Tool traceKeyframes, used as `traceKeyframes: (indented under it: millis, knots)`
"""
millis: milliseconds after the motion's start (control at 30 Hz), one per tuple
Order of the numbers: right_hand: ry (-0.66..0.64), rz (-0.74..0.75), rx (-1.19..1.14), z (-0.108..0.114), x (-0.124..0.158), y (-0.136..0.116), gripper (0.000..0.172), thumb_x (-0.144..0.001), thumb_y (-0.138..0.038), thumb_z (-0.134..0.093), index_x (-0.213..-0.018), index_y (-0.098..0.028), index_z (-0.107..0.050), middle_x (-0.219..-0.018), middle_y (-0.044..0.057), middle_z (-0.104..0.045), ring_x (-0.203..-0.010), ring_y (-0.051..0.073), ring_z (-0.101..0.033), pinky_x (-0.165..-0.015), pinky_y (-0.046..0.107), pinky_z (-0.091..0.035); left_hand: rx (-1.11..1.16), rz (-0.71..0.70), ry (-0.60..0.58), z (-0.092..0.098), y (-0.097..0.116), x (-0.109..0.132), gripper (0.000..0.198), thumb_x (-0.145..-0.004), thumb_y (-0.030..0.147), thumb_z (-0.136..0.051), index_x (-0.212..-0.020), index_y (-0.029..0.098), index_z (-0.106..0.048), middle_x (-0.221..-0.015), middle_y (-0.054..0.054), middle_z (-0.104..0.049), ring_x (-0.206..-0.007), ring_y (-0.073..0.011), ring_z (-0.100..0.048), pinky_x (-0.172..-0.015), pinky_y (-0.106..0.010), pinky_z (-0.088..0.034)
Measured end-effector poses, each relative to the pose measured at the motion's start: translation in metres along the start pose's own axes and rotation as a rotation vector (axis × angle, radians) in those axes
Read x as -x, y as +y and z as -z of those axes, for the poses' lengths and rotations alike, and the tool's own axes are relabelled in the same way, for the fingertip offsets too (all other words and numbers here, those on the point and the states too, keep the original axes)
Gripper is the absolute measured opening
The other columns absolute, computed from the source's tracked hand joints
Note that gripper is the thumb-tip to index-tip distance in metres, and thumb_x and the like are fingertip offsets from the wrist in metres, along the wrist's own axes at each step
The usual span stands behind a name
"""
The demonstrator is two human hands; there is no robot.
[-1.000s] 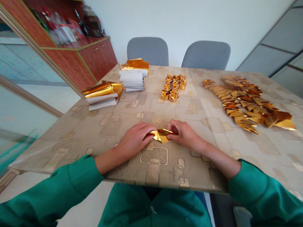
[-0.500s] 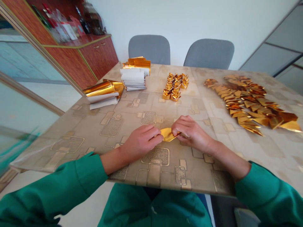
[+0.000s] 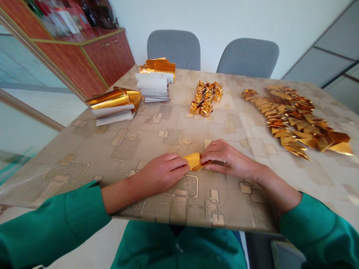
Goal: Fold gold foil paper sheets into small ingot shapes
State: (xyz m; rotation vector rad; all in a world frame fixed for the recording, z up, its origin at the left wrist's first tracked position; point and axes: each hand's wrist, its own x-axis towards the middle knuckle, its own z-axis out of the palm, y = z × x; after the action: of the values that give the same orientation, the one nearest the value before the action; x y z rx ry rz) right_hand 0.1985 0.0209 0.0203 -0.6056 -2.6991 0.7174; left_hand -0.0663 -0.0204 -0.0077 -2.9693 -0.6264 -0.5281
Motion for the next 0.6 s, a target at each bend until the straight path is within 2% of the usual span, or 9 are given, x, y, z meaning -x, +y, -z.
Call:
traceKeyframes:
  millis: [100,200,333,467,600]
  knots:
    - [0.028,-0.03,-0.089,-0.002,-0.005,0.005,0.017,-0.097,-0.028,-0.054,-0.099,-0.02,-0.069,-0.088,0.005,-0.071,-0.082,0.017,-0.062,-0.08,0.031,-0.043,0.032,0.022,0.026,0.0,0.0,0.002,0.022,-0.097,0.013,-0.045,-0.108,0.013,-0.064,-0.105,-0.009,-0.071,-0.098,-0.0184,-0.063,-0.088,-0.034,-0.052]
    - [0.08,-0.143,-0.124,-0.005,-0.011,0.009,0.014,-0.095,-0.027,-0.057,-0.095,-0.019,-0.069,-0.082,0.003,-0.07,-0.074,0.014,-0.061,-0.072,0.027,-0.043,0.086,0.092,0.047,-0.001,0.001,0.001,0.02,-0.097,0.013,-0.044,-0.102,0.013,-0.064,-0.103,-0.009,-0.071,-0.095,-0.0177,-0.063,-0.088,-0.033,-0.053]
    - [0.131,-0.246,-0.102,-0.009,-0.018,0.013,0.009,-0.09,-0.025,-0.064,-0.086,-0.018,-0.069,-0.075,0.002,-0.067,-0.071,0.014,-0.058,-0.067,0.026,-0.041,0.104,0.12,0.037,-0.002,0.002,0.002,0.019,-0.096,0.014,-0.045,-0.102,0.012,-0.063,-0.103,-0.009,-0.069,-0.095,-0.0186,-0.063,-0.087,-0.033,-0.052]
    - [0.174,-0.308,-0.077,-0.014,-0.021,0.013,0.004,-0.086,-0.022,-0.068,-0.082,-0.019,-0.067,-0.075,0.001,-0.068,-0.07,0.013,-0.057,-0.067,0.026,-0.041,0.094,0.157,-0.014,-0.003,0.005,0.005,0.025,-0.097,0.016,-0.042,-0.114,0.013,-0.06,-0.101,-0.009,-0.068,-0.091,-0.0193,-0.061,-0.085,-0.034,-0.052]
    - [0.199,-0.349,-0.039,-0.017,-0.022,0.01,0.007,-0.085,-0.02,-0.068,-0.079,-0.02,-0.065,-0.072,0.0,-0.067,-0.069,0.014,-0.057,-0.068,0.027,-0.039,0.075,0.15,-0.057,-0.003,0.006,0.005,0.036,-0.097,0.018,-0.042,-0.131,0.011,-0.051,-0.105,-0.01,-0.066,-0.089,-0.0205,-0.06,-0.082,-0.035,-0.052]
